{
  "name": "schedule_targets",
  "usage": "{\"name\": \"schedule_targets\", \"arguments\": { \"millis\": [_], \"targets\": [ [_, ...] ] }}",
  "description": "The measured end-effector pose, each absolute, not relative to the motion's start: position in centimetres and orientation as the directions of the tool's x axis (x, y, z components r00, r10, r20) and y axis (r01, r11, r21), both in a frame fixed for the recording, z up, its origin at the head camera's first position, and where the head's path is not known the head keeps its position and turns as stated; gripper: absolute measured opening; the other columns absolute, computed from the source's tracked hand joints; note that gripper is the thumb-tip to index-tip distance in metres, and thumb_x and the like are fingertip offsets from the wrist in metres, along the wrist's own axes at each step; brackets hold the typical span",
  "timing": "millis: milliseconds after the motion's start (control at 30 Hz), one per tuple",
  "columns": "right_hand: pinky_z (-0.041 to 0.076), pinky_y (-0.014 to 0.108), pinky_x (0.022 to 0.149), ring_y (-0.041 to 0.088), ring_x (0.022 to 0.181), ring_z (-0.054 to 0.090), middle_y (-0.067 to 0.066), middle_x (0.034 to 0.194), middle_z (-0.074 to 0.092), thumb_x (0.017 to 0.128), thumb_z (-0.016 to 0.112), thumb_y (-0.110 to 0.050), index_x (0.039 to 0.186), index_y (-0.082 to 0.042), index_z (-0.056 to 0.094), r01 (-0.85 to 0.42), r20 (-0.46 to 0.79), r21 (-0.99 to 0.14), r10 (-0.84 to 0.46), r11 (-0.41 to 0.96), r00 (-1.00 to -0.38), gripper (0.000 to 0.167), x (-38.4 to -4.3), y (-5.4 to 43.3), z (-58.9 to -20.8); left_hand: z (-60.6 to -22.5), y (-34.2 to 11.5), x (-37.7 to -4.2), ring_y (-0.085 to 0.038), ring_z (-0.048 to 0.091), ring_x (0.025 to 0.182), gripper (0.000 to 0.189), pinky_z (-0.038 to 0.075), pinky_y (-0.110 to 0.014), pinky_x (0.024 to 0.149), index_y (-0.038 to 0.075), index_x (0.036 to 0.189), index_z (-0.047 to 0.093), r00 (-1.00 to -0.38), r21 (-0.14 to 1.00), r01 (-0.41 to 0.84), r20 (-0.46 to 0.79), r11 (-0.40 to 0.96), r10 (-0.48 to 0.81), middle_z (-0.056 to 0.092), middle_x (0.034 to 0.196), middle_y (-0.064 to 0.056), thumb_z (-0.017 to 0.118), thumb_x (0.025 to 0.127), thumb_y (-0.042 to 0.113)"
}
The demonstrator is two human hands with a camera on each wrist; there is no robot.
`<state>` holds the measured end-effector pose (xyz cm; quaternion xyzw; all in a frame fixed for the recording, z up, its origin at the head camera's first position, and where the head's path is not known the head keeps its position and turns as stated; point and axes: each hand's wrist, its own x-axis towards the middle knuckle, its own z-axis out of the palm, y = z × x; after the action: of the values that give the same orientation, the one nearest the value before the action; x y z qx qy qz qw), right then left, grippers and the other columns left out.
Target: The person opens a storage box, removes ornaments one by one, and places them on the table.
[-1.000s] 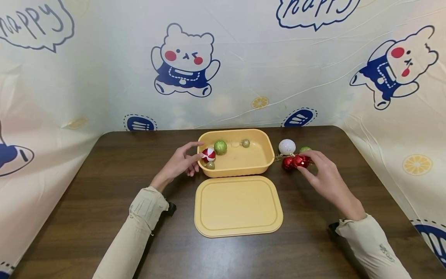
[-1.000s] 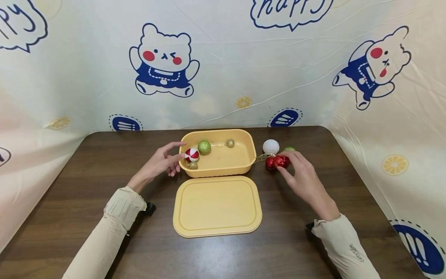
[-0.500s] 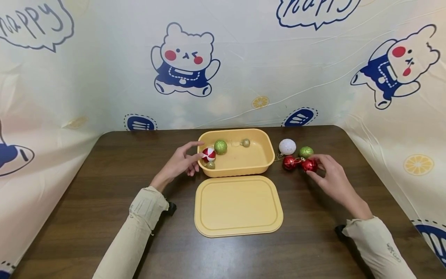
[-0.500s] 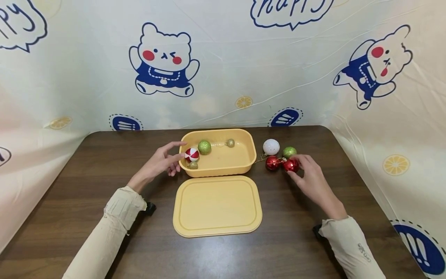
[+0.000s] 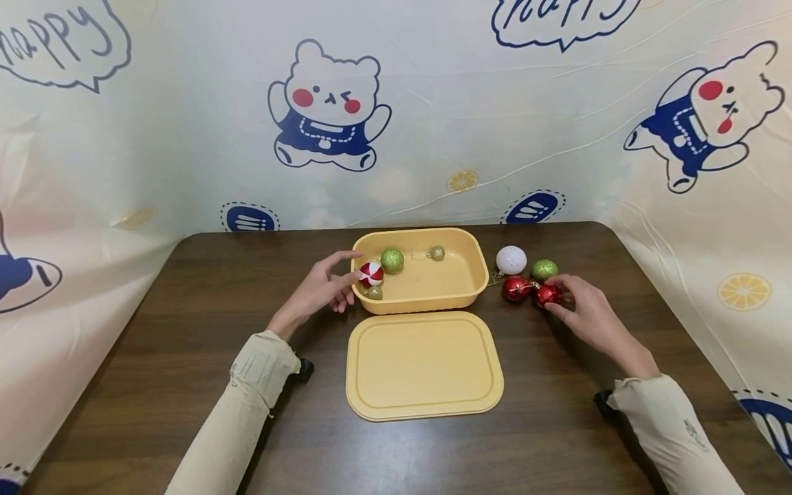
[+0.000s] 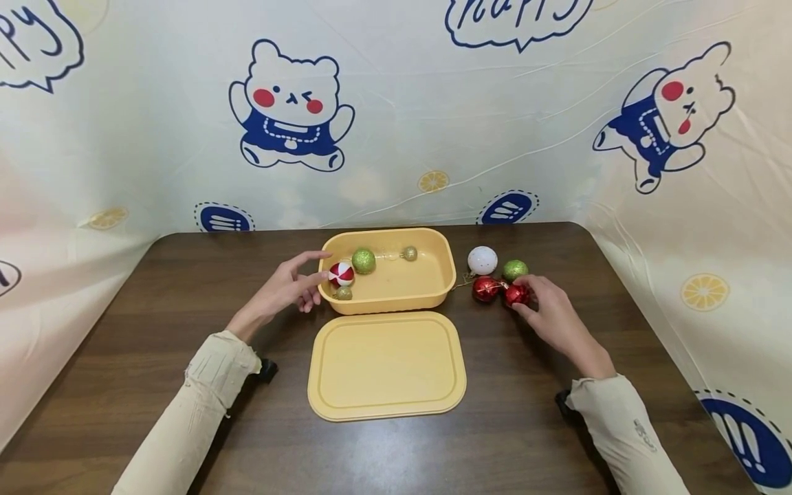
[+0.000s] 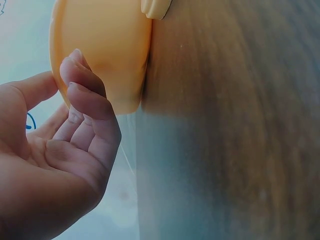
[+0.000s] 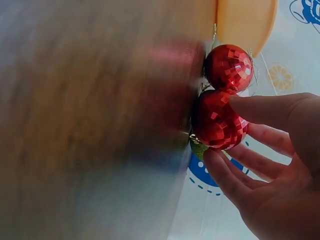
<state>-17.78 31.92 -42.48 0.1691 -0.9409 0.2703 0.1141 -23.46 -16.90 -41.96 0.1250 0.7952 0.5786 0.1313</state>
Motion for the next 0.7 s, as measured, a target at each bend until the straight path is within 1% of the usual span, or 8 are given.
{"name": "schedule_targets", "arguments": {
  "millis": [233,533,700],
  "targets": [
    [0.054,0.056,0.082,0.037,0.098,0.063,0.025,0.113,0.063,0.084,0.075,0.003,0.119,0.006,0.061,-0.405,0.336,-0.427,-0.274,0.808,-0.901,0.038,-18.08,31.94,-42.51,-42.00,-16.88,-23.41,-0.022,0.055,0.048,0.051,0.050,-0.030,0.045,0.013,0.148,0.041,-0.932,0.959,0.050,-0.056,0.280,0.359,0.062,0.069,-0.019,0.059,0.102,0.023],
    [0.045,0.062,0.092,0.043,0.108,0.055,0.028,0.122,0.059,0.087,0.075,-0.002,0.122,0.006,0.062,-0.362,0.278,-0.404,-0.264,0.840,-0.923,0.039,-18.05,31.75,-41.98,-41.99,-16.97,-23.45,-0.023,0.055,0.049,0.052,0.051,-0.031,0.047,0.014,0.148,0.041,-0.934,0.946,0.049,-0.070,0.320,0.350,0.063,0.073,-0.023,0.060,0.101,0.025],
    [0.042,0.064,0.095,0.044,0.111,0.052,0.028,0.124,0.058,0.087,0.076,-0.006,0.123,0.005,0.063,-0.355,0.274,-0.392,-0.260,0.849,-0.926,0.040,-17.76,31.61,-41.60,-41.93,-16.97,-23.39,-0.024,0.055,0.049,0.051,0.051,-0.032,0.047,0.013,0.148,0.041,-0.933,0.947,0.055,-0.063,0.316,0.354,0.063,0.073,-0.023,0.060,0.102,0.025]
  ]
}}
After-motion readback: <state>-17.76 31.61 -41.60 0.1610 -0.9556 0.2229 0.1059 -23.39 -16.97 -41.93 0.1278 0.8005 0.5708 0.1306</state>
